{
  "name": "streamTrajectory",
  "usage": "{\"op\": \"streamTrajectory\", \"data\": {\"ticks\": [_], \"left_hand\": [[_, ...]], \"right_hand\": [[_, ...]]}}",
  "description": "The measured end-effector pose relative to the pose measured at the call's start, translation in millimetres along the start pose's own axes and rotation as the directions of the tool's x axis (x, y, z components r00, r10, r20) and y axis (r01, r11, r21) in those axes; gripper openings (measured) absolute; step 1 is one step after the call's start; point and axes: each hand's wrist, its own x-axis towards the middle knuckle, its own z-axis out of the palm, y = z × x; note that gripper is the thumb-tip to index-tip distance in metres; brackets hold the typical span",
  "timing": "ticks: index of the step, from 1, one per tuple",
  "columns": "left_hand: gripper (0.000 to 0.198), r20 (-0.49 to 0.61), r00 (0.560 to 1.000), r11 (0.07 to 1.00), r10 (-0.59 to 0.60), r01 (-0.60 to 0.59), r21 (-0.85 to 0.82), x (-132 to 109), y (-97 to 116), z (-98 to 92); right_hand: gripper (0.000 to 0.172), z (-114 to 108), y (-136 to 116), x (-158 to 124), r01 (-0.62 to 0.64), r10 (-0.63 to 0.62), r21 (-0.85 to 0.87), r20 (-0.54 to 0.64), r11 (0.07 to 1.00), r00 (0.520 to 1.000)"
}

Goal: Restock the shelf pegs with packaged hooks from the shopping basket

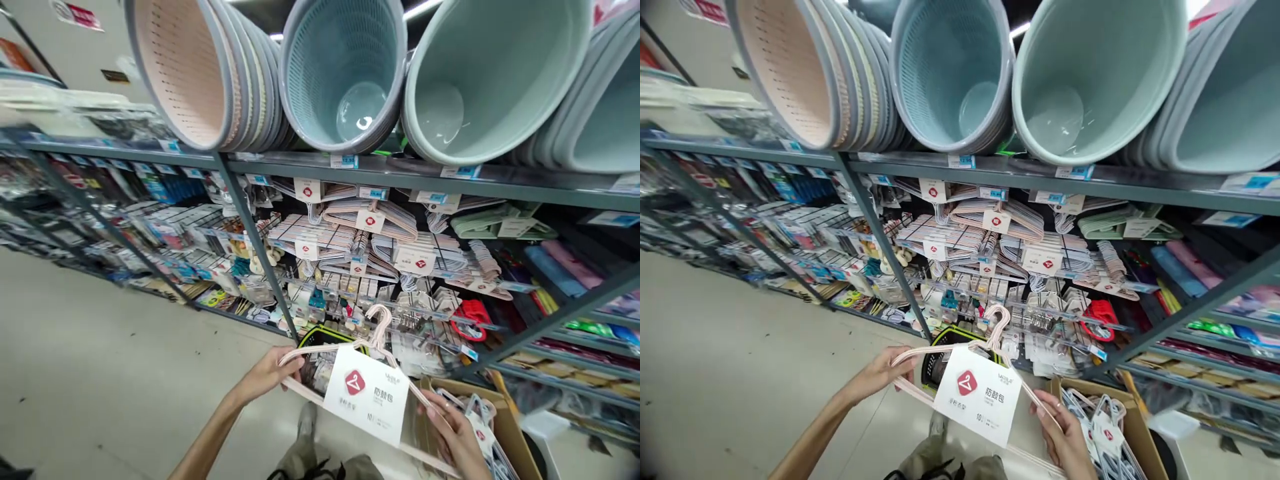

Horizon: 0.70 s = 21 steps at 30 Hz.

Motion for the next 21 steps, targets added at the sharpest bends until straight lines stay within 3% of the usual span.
{"op": "streamTrajectory", "data": {"ticks": [2, 4, 8, 15, 21], "left_hand": [[0.049, -0.004, 0.998, 0.987, -0.061, 0.061, 0.151, -4.9, 10.8, 8.8], [0.049, -0.086, 0.994, 0.953, -0.073, 0.095, 0.288, -1.5, 15.3, 16.4], [0.048, -0.272, 0.956, 0.877, 0.108, 0.037, 0.480, 24.6, 1.8, 37.4], [0.056, -0.169, 0.981, 0.901, 0.093, -0.011, 0.433, 65.3, -31.2, 74.7], [0.051, -0.119, 0.987, 0.911, 0.107, -0.049, 0.409, 95.5, -40.4, 72.7]], "right_hand": [[0.060, -10.7, -4.8, -2.6, -0.008, 0.009, -0.039, 0.027, 0.999, 1.000], [0.057, -11.8, -9.6, -6.3, 0.036, -0.034, -0.066, 0.027, 0.997, 0.999], [0.048, -11.5, -11.6, -15.0, 0.195, -0.196, -0.059, -0.023, 0.979, 0.980], [0.050, -37.2, 3.4, -43.9, 0.104, -0.095, 0.031, -0.213, 0.994, 0.972], [0.056, -17.5, 12.4, -38.4, 0.082, -0.036, 0.093, -0.422, 0.992, 0.906]]}}
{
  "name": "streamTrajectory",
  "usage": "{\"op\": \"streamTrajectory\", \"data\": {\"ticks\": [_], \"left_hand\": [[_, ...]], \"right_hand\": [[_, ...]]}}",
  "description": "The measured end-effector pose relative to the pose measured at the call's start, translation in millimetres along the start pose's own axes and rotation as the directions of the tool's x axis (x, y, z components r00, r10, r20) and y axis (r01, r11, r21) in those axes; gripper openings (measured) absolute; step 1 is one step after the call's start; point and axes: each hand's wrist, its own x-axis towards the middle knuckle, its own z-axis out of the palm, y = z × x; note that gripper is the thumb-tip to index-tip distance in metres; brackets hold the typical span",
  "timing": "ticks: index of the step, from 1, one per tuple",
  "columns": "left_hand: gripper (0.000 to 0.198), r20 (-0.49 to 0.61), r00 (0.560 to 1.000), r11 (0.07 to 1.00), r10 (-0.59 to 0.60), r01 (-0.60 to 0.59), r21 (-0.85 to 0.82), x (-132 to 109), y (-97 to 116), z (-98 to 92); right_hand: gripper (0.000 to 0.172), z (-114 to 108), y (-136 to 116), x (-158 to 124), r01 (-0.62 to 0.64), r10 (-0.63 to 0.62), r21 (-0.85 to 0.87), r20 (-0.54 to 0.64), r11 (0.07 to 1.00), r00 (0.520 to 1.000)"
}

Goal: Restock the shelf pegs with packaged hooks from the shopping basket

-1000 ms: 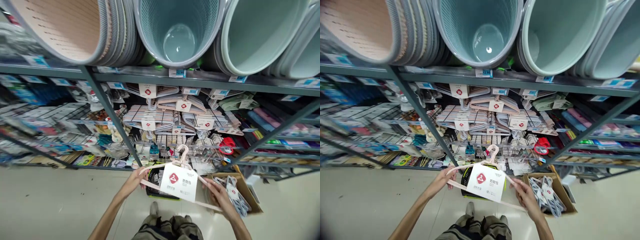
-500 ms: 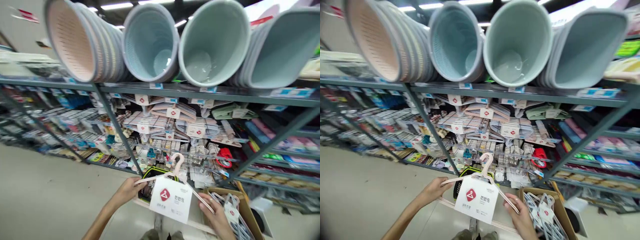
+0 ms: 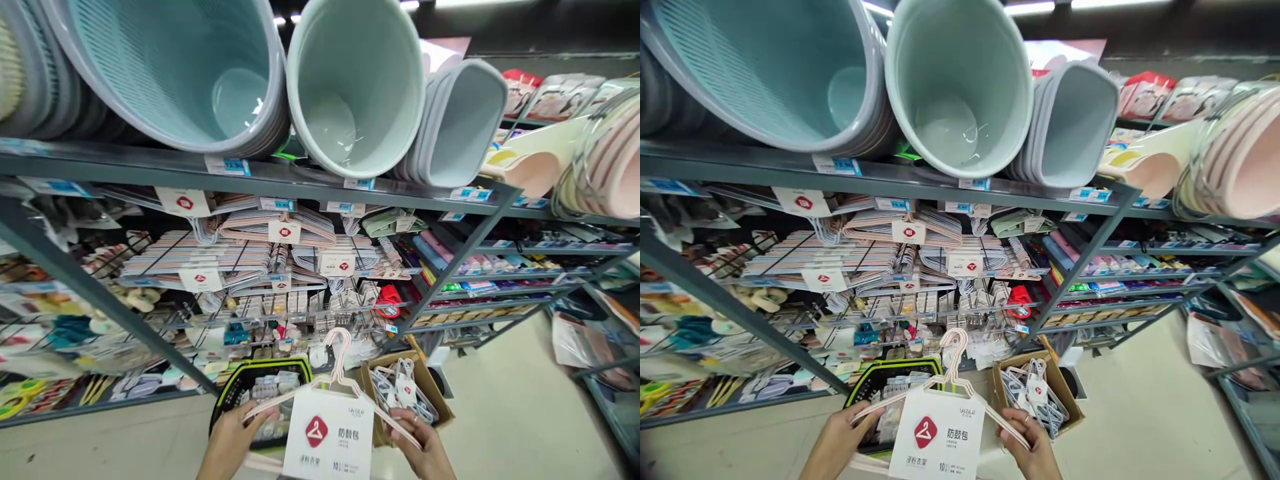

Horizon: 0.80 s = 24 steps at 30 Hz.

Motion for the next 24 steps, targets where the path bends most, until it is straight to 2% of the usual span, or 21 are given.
{"op": "streamTrajectory", "data": {"ticks": [3, 6, 9, 12, 15, 17, 19, 20, 22, 23, 24], "left_hand": [[0.050, 0.022, 1.000, 0.999, -0.011, 0.011, 0.038, 16.6, -13.5, -2.5], [0.048, 0.039, 0.999, 0.999, -0.019, 0.017, 0.037, 27.2, -14.9, -3.8], [0.048, 0.048, 0.999, 0.997, -0.002, -0.002, 0.075, 32.9, 5.4, -1.5], [0.048, 0.068, 0.997, 0.984, 0.028, -0.039, 0.175, 36.0, 41.3, 7.7], [0.043, 0.060, 0.996, 0.968, 0.066, -0.078, 0.239, 35.5, 79.0, 20.7], [0.037, 0.007, 0.991, 0.971, 0.134, -0.133, 0.199, 32.4, 101.7, 27.7], [0.031, -0.088, 0.960, 0.956, 0.266, -0.252, 0.149, 28.2, 122.9, 32.0], [0.029, -0.147, 0.927, 0.935, 0.344, -0.324, 0.145, 26.4, 132.8, 33.5], [0.023, -0.255, 0.851, 0.887, 0.460, -0.427, 0.174, 25.0, 149.9, 37.0], [0.021, -0.286, 0.835, 0.882, 0.471, -0.437, 0.175, 25.6, 156.1, 39.7], [0.020, -0.300, 0.845, 0.897, 0.442, -0.416, 0.149, 26.9, 160.1, 43.4]], "right_hand": [[0.057, 10.8, 0.3, 5.5, -0.044, 0.043, -0.051, -0.022, 0.998, 0.999], [0.058, 9.4, -2.7, 14.8, -0.063, 0.071, -0.181, 0.040, 0.982, 0.997], [0.055, -0.7, -4.9, 28.7, -0.031, 0.062, -0.337, 0.082, 0.941, 0.995], [0.052, -16.4, -6.0, 48.0, 0.029, 0.063, -0.441, 0.192, 0.897, 0.979], [0.054, -42.8, -6.5, 70.8, 0.085, 0.052, -0.394, 0.323, 0.915, 0.945], [0.056, -68.3, -7.6, 86.0, 0.106, 0.017, -0.306, 0.374, 0.946, 0.927], [0.057, -97.7, -12.2, 100.0, 0.170, -0.064, -0.262, 0.372, 0.950, 0.926], [0.057, -112.4, -16.8, 106.4, 0.229, -0.120, -0.276, 0.361, 0.933, 0.925], [0.052, -138.2, -30.7, 117.7, 0.387, -0.231, -0.367, 0.401, 0.846, 0.886], [0.048, -147.8, -39.4, 122.7, 0.468, -0.260, -0.422, 0.462, 0.777, 0.848], [0.043, -154.7, -48.5, 127.4, 0.546, -0.263, -0.467, 0.542, 0.696, 0.798]]}}
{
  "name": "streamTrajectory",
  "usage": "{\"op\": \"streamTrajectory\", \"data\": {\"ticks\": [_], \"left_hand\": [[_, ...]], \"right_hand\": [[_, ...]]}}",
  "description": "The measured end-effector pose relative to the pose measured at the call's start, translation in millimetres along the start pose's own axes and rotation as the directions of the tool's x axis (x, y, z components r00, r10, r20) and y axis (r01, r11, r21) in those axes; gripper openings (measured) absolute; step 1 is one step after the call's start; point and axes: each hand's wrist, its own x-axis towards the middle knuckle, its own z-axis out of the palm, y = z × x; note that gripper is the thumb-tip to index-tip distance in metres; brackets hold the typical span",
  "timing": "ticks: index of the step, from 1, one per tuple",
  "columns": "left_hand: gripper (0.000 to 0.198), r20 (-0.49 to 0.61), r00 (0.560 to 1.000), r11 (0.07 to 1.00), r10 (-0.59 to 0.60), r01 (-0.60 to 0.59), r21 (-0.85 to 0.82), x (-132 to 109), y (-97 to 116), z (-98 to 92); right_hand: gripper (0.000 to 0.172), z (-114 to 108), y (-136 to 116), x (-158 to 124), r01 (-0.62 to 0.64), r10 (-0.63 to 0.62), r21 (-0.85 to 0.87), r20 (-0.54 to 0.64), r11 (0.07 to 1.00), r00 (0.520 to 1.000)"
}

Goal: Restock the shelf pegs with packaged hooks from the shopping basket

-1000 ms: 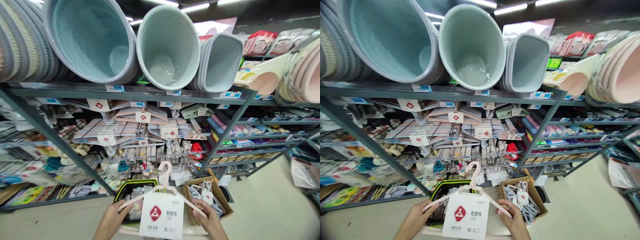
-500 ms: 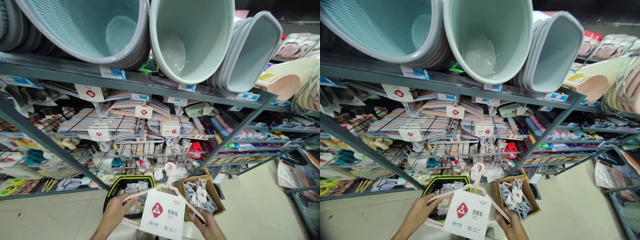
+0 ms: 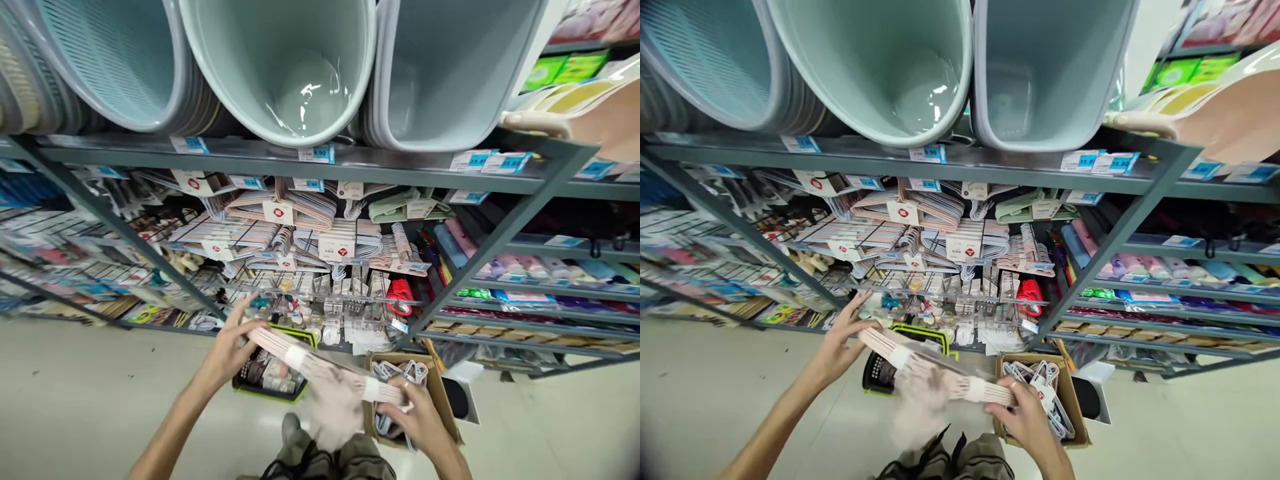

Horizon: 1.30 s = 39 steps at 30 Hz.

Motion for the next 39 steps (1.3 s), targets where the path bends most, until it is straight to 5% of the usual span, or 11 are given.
{"op": "streamTrajectory", "data": {"ticks": [3, 7, 11, 16, 23, 28, 30, 33, 35, 37, 39], "left_hand": [[0.028, 0.086, 0.963, 0.942, -0.256, 0.268, -0.202, -2.6, -0.1, 17.4], [0.040, 0.218, 0.815, 0.635, -0.537, 0.561, -0.531, -23.0, -7.7, 39.0], [0.046, 0.070, 0.807, 0.581, -0.586, 0.479, -0.658, -30.8, -8.6, 50.7], [0.055, -0.214, 0.768, 0.603, -0.603, 0.263, -0.753, -0.2, -30.3, 56.3], [0.041, 0.157, 0.724, 0.224, -0.671, 0.400, -0.889, 33.0, -85.0, 47.7], [0.034, 0.211, 0.782, -0.024, -0.586, 0.244, -0.970, 44.6, -75.0, 38.7], [0.043, 0.129, 0.746, -0.002, -0.654, 0.169, -0.986, 47.0, -55.1, 33.0], [0.035, -0.052, 0.667, 0.228, -0.743, 0.181, -0.957, 36.3, -15.8, 30.8], [0.023, -0.012, 0.745, 0.392, -0.667, 0.337, -0.856, 19.7, 11.1, 38.6], [0.032, 0.222, 0.864, 0.544, -0.452, 0.464, -0.699, 2.5, 34.3, 52.8], [0.054, 0.422, 0.879, 0.692, -0.222, 0.446, -0.567, -8.1, 51.6, 67.2]], "right_hand": [[0.019, -20.8, -5.6, 16.4, 0.251, -0.199, -0.229, 0.226, 0.940, 0.953], [0.017, -17.1, -5.6, 51.3, 0.492, -0.371, -0.411, 0.342, 0.768, 0.864], [0.018, -1.0, 1.3, 85.3, 0.483, -0.373, -0.504, 0.309, 0.716, 0.875], [0.017, 18.8, -2.2, 118.3, 0.431, -0.353, -0.537, 0.247, 0.726, 0.903], [0.020, 46.0, -18.6, 142.0, 0.333, -0.274, -0.643, 0.195, 0.690, 0.942], [0.022, 59.9, -20.9, 143.1, 0.170, -0.113, -0.534, 0.138, 0.828, 0.984], [0.025, 64.4, -30.9, 139.0, 0.068, -0.040, -0.353, 0.086, 0.933, 0.995], [0.032, 74.0, -66.5, 129.3, -0.194, 0.182, 0.129, 0.095, 0.973, 0.979], [0.047, 80.6, -98.0, 125.1, -0.419, 0.307, 0.502, 0.293, 0.756, 0.906], [0.058, 84.5, -123.9, 126.9, -0.580, 0.257, 0.686, 0.522, 0.439, 0.813], [0.053, 84.9, -136.1, 134.3, -0.665, 0.162, 0.703, 0.647, 0.251, 0.745]]}}
